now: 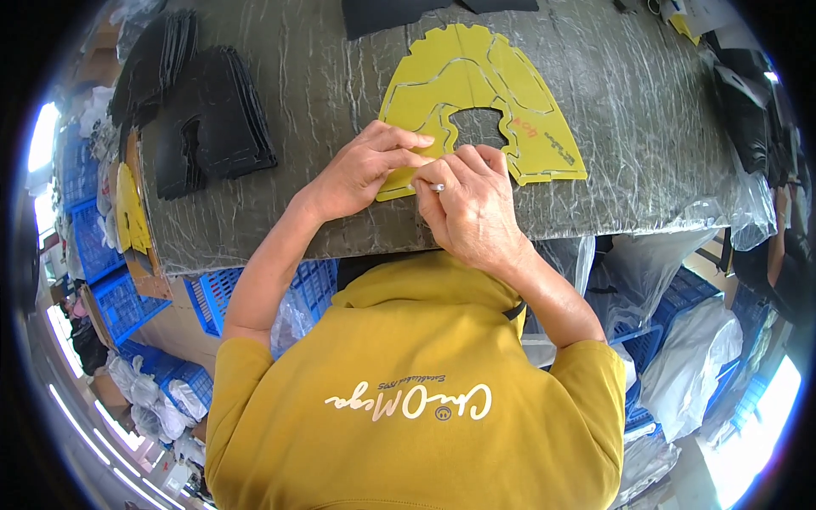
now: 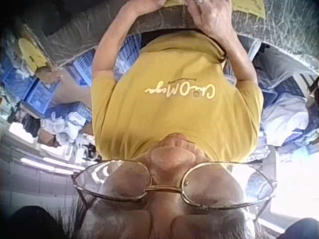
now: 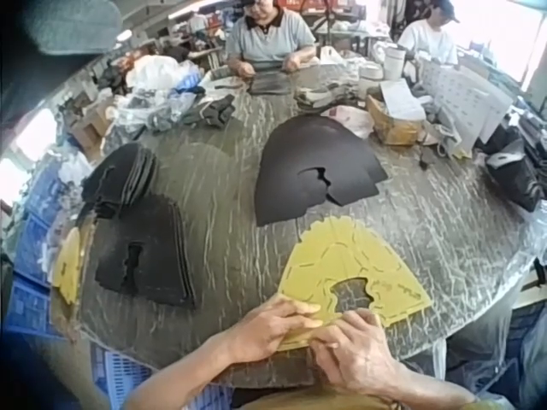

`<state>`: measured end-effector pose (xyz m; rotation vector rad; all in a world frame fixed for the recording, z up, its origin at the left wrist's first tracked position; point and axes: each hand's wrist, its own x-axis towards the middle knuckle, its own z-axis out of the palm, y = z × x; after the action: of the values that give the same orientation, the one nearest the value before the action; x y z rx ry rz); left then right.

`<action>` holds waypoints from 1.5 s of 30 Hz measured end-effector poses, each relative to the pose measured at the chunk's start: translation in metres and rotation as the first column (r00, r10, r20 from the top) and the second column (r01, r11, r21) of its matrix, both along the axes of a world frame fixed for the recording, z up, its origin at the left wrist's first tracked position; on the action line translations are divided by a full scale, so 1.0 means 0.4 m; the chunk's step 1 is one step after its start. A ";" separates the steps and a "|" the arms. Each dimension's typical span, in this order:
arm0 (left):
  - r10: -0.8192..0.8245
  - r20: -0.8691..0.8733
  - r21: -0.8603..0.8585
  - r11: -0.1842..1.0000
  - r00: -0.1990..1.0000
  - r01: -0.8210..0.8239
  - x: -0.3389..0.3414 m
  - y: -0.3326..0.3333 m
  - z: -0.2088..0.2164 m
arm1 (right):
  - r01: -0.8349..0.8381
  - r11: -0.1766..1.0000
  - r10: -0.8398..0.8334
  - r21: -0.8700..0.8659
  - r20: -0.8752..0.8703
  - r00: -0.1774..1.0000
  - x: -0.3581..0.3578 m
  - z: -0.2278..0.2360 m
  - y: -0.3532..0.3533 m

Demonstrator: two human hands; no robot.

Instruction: Trace a yellow pattern template onto black shoe components using a white marker.

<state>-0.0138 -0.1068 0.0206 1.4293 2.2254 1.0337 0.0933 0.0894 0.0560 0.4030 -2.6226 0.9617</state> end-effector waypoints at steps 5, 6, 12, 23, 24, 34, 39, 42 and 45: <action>0.006 -0.029 -0.006 1.000 1.000 -0.006 0.002 0.001 -0.003 | 0.030 0.999 -0.030 -0.013 0.005 1.000 0.013 -0.002 0.021; 0.012 -0.032 -0.006 1.000 0.999 -0.012 0.004 0.001 -0.003 | 0.032 0.999 -0.032 -0.022 0.017 0.999 0.016 0.000 0.024; 0.059 -0.043 -0.004 0.998 0.997 -0.060 0.021 0.008 -0.003 | 0.043 0.999 -0.043 -0.017 0.028 0.999 0.024 0.005 0.032; 0.099 -0.108 -0.036 0.994 0.989 -0.104 0.047 0.017 -0.012 | 0.081 0.995 -0.084 0.056 0.051 0.995 0.036 0.006 0.081; 0.102 -0.119 -0.033 0.994 0.988 -0.107 0.047 0.019 -0.010 | 0.087 0.994 -0.089 0.062 0.039 0.995 0.037 0.010 0.084; 0.136 -0.279 -0.040 0.987 0.951 -0.153 0.056 0.059 -0.002 | 0.280 0.952 -0.277 0.121 -0.038 0.960 0.023 0.011 0.180; 0.188 -0.431 0.002 0.978 0.882 -0.207 0.058 0.108 0.002 | 0.290 0.918 -0.348 0.271 0.196 0.917 0.047 -0.036 0.232; 0.226 -0.500 0.063 0.972 0.836 -0.226 0.045 0.143 0.003 | 0.286 0.940 -0.322 0.187 0.202 0.925 0.056 -0.064 0.250; 0.276 -0.458 0.050 0.957 0.845 -0.286 0.026 0.192 -0.019 | 0.255 0.955 -0.282 0.154 0.193 0.940 0.053 -0.065 0.250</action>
<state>-0.0033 -0.0298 0.0128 1.4912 2.8490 0.8050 0.1145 0.1895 0.0298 -0.0371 -2.8439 0.7878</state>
